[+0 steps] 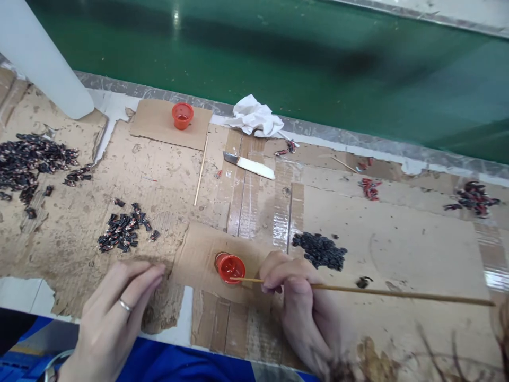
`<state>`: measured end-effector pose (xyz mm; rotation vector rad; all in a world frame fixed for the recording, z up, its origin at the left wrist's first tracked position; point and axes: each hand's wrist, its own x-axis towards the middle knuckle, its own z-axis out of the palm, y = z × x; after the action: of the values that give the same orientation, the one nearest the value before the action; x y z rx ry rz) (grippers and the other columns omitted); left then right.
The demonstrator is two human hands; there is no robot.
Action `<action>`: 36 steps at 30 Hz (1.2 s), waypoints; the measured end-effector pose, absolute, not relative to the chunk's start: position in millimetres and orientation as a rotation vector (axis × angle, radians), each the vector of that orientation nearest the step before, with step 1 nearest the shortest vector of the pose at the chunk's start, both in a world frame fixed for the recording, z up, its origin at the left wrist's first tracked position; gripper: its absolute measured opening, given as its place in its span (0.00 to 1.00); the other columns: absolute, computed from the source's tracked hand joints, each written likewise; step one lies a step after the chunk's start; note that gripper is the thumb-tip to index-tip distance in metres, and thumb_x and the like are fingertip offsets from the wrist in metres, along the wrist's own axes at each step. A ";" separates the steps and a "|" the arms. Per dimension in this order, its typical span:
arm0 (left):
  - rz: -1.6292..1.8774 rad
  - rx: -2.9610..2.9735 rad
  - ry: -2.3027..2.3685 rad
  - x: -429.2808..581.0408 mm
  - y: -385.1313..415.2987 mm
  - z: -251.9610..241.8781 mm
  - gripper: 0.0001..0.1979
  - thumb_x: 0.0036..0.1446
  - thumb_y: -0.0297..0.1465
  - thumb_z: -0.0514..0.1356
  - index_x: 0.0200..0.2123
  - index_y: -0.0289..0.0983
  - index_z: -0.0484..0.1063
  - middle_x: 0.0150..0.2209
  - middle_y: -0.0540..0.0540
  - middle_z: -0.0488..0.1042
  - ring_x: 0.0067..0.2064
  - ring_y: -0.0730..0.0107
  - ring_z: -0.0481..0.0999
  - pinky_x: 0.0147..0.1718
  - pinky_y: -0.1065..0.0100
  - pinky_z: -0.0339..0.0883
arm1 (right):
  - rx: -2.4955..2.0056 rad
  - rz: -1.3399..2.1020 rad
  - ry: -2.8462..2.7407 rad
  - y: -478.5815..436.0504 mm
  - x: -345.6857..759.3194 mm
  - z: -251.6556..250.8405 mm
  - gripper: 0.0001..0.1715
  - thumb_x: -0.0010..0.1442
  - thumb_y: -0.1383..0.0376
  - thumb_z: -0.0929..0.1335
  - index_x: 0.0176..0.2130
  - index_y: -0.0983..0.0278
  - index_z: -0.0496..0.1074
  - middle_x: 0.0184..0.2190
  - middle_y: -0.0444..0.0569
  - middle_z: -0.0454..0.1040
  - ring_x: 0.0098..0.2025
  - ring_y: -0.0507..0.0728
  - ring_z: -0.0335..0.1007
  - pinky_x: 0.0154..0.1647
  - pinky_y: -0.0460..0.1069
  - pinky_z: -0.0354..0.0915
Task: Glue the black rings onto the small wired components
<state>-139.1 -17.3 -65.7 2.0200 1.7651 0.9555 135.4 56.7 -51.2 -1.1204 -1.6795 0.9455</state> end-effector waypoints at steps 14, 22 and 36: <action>1.101 1.635 1.604 -47.4 -33.1 -60.5 0.11 0.70 0.30 0.62 0.50 0.49 0.81 0.39 0.56 0.91 0.36 0.67 0.91 0.41 0.73 0.88 | -1.149 1.380 -0.790 12.6 143.9 -62.6 0.15 0.77 0.55 0.64 0.38 0.54 0.74 0.28 0.42 0.78 0.24 0.53 0.72 0.25 0.47 0.70; 0.908 2.054 1.468 -54.2 -4.2 -53.8 0.18 0.75 0.36 0.56 0.36 0.40 0.84 0.33 0.51 0.90 0.31 0.73 0.90 0.39 0.83 0.82 | -1.187 1.196 -0.914 5.6 133.8 -68.4 0.19 0.78 0.54 0.63 0.36 0.55 0.72 0.21 0.40 0.71 0.21 0.53 0.68 0.21 0.47 0.65; 0.911 1.744 1.734 -43.7 -33.5 -63.6 0.09 0.71 0.41 0.61 0.44 0.55 0.83 0.32 0.54 0.89 0.28 0.58 0.89 0.24 0.56 0.90 | -1.209 1.189 -0.999 2.5 129.3 -71.2 0.20 0.80 0.57 0.60 0.35 0.57 0.67 0.23 0.39 0.65 0.23 0.52 0.68 0.23 0.48 0.65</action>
<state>-43.7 -33.5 -63.6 1.7436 1.7343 0.9110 129.3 2.5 -71.2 -1.2090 -0.9993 1.1887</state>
